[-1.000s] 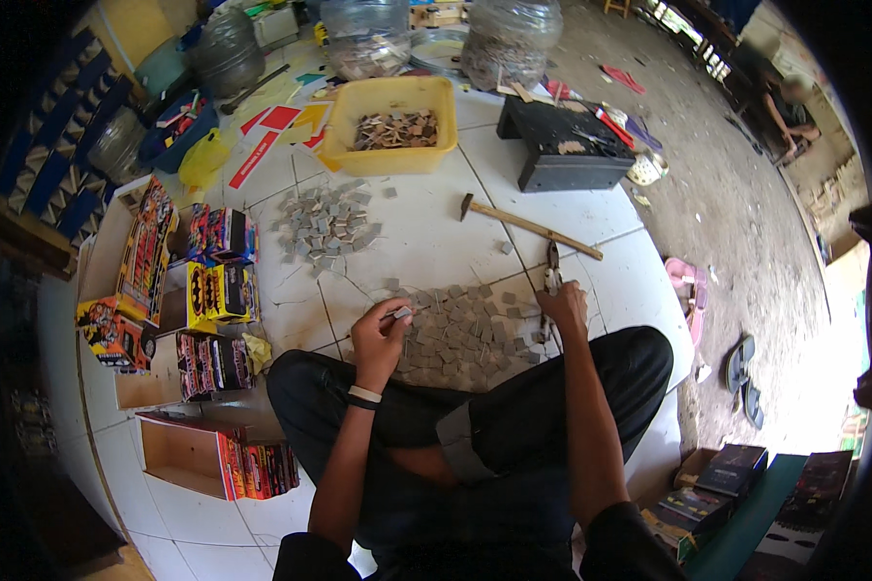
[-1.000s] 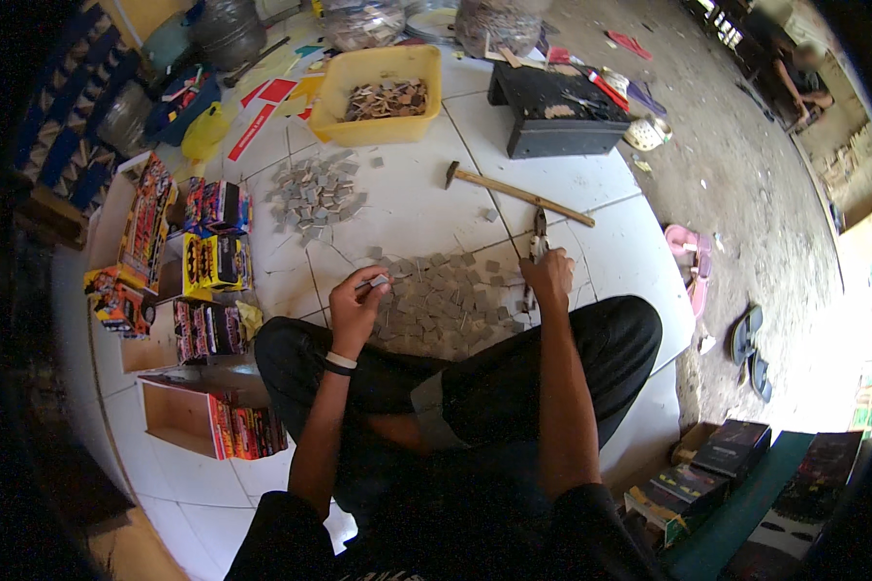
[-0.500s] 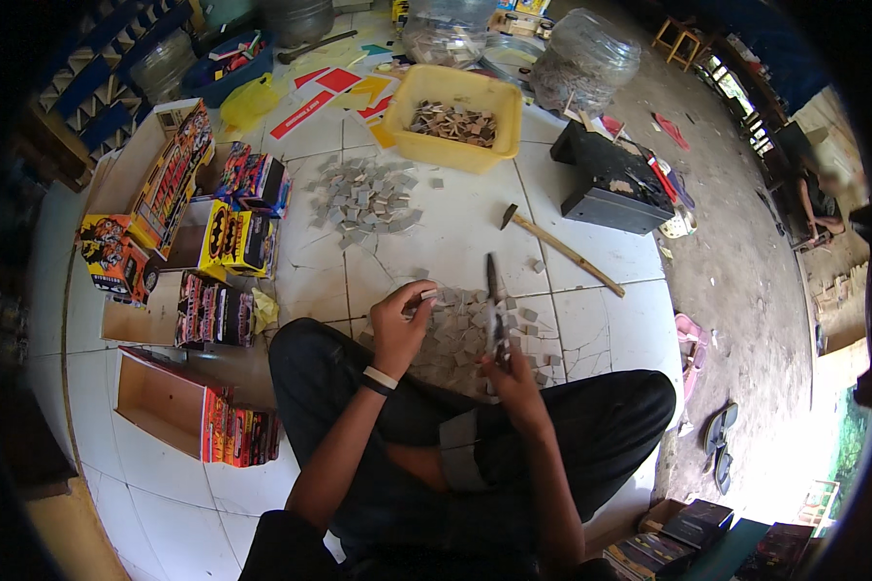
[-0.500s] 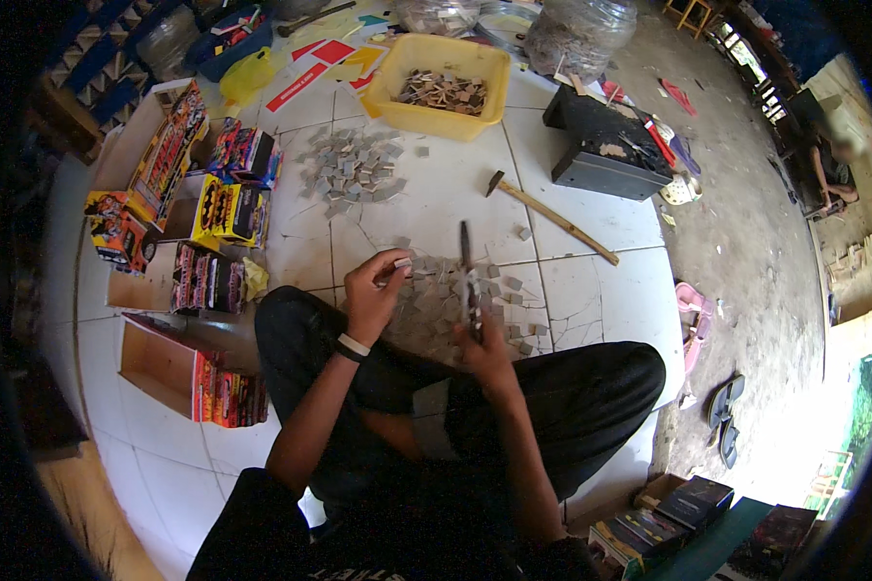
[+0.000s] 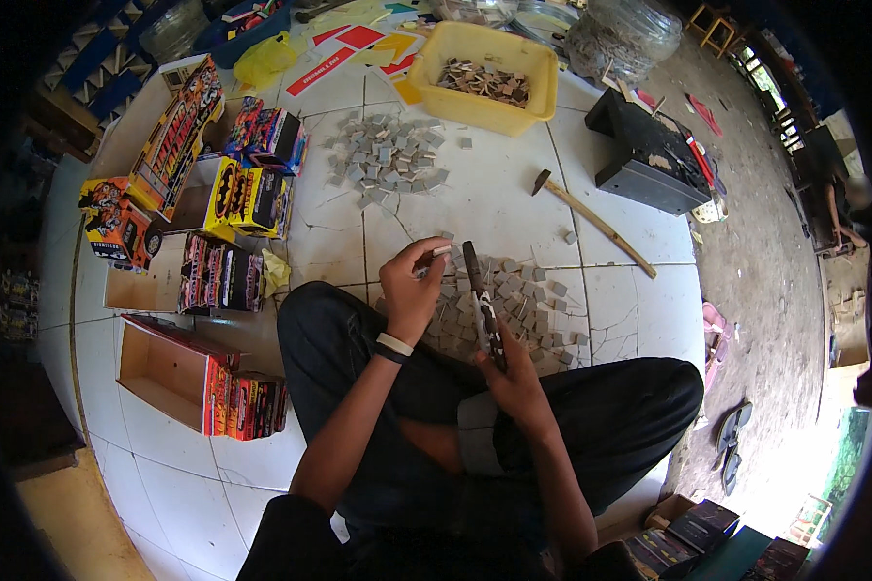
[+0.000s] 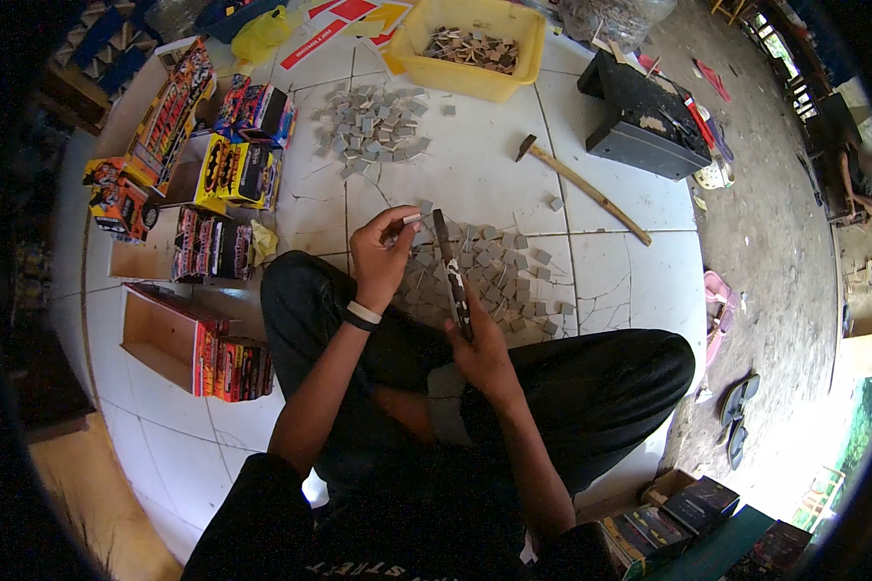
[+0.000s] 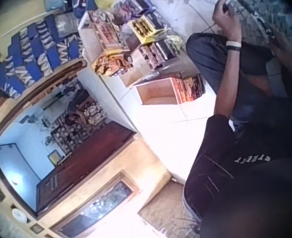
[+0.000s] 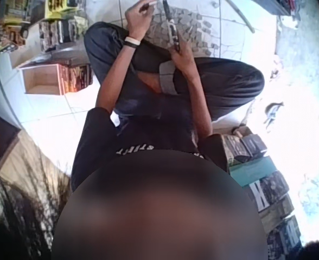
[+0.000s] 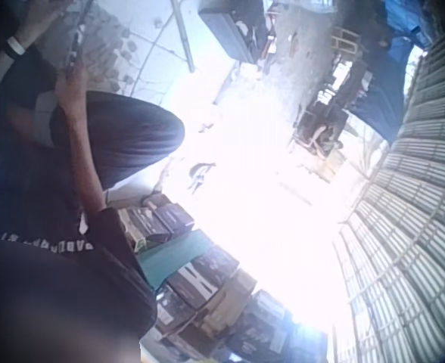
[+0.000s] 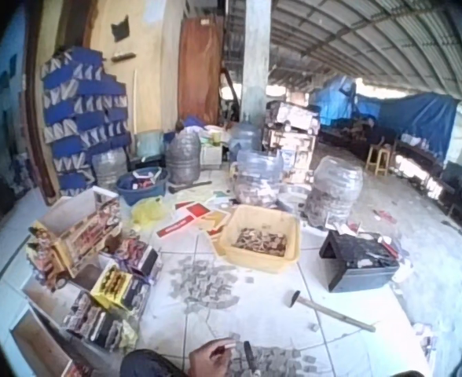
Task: The person sits on the floor and uses pliers to trim the fuse wires of small firecrackers. They pick up each firecracker, cut the wire, and place the trimmed item on the floor. The person repeats this process for multiple firecrackers.
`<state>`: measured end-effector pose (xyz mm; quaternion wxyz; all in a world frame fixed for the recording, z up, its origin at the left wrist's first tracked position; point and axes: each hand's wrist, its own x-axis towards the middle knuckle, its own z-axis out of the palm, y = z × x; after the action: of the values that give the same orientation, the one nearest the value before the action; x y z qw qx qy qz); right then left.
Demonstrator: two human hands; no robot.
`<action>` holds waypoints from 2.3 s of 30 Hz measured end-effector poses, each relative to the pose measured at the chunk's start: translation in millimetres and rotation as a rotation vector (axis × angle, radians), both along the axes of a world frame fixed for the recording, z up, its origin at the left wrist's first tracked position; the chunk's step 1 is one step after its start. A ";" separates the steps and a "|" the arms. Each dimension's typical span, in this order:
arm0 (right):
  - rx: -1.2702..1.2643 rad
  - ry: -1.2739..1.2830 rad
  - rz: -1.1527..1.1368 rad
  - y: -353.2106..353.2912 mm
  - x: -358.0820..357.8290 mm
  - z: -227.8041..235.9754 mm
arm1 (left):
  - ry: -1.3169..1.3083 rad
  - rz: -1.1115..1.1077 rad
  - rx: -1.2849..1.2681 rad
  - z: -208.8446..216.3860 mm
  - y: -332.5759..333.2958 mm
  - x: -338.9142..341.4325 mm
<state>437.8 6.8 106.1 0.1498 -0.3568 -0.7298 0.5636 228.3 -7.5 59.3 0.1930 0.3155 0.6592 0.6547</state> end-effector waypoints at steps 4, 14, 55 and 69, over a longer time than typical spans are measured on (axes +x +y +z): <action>-0.059 0.013 0.005 -1.1 -2.8 -1.5 | -0.012 0.005 -0.025 1.1 0.1 0.0; 0.031 0.032 0.015 -3.7 -5.6 0.7 | 0.027 0.011 -0.014 3.8 0.1 0.1; 0.033 0.015 -0.020 -4.7 -8.6 3.7 | -0.028 0.010 0.045 0.8 0.0 -0.2; -1.254 0.450 -0.085 4.9 -8.0 21.1 | -0.442 -0.045 0.226 7.4 2.6 -1.4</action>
<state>429.8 11.7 127.2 0.0846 -0.2784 -0.2002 0.9355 226.9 -4.9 66.7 0.3104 0.1986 0.5166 0.7729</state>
